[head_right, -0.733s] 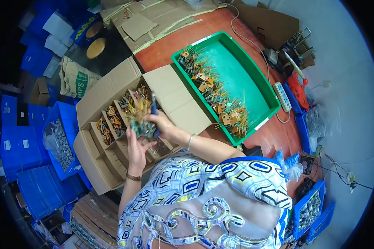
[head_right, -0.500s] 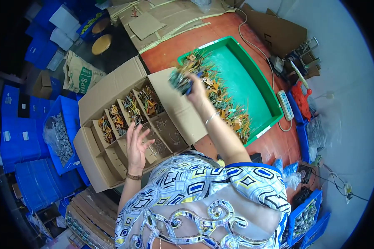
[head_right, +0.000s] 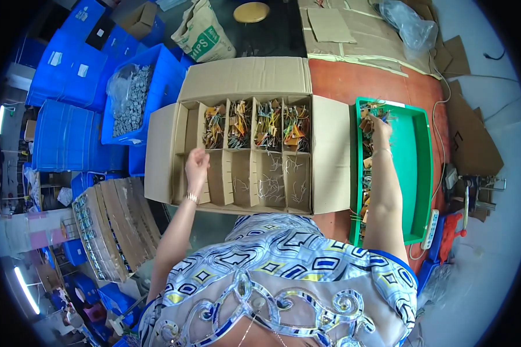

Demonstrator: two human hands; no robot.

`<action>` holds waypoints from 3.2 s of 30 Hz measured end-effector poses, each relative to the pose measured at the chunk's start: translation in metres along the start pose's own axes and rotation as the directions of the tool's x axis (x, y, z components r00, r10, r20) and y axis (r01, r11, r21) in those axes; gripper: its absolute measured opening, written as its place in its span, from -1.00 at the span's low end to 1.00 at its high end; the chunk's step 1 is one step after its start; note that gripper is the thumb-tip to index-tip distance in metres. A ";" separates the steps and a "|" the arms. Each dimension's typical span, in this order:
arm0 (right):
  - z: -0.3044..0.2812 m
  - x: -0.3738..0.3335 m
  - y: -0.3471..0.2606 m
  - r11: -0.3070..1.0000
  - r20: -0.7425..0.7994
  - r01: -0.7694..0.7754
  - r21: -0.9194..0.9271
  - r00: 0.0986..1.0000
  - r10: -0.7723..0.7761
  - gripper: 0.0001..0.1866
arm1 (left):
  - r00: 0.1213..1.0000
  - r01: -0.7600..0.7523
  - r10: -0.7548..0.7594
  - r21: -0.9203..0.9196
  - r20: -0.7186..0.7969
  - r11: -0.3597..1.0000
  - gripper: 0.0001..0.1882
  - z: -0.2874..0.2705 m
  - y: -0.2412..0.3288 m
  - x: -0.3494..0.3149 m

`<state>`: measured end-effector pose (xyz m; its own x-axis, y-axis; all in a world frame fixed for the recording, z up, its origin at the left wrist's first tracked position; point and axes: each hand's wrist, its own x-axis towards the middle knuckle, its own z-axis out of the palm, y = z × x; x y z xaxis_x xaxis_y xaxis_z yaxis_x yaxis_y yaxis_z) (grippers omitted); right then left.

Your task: Trimming wires on small electronic components using pliers and sorting them into a cardboard divider box.

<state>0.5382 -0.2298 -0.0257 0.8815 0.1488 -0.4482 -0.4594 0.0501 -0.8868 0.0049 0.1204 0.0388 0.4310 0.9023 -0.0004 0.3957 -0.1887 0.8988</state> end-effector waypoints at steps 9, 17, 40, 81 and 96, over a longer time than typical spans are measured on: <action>0.015 -0.175 -0.023 0.925 -0.052 0.310 -0.221 0.943 -0.329 -0.83 | 0.968 -0.249 0.212 0.533 0.131 0.808 -0.58 0.042 0.006 0.158; 0.062 -0.366 0.008 0.936 0.384 -0.351 0.003 0.865 0.323 -0.73 | 0.821 -0.319 -0.116 0.618 0.559 0.719 -0.40 0.032 -0.020 0.214; 0.169 -0.395 -0.002 0.991 0.921 -0.071 -0.111 0.368 0.130 -0.38 | 0.901 0.397 -0.027 -0.850 0.432 -0.345 -0.67 -0.073 0.081 -0.018; 0.186 -0.462 -0.047 -0.022 0.884 0.966 -0.259 0.228 -0.408 -0.44 | 0.992 -0.082 0.120 -0.916 -0.038 0.392 -0.33 -0.024 0.177 -0.120; 0.192 -0.456 -0.067 -0.156 0.947 0.945 -0.289 0.258 -0.191 -0.43 | 0.938 -0.311 0.328 -0.701 -0.116 0.642 -0.30 -0.025 0.167 -0.117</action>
<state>0.1460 -0.1115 0.2594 0.2113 0.9642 0.1601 0.9359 -0.1523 -0.3176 0.0002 -0.0069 0.2004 0.4397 0.8292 0.3452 -0.4483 -0.1304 0.8843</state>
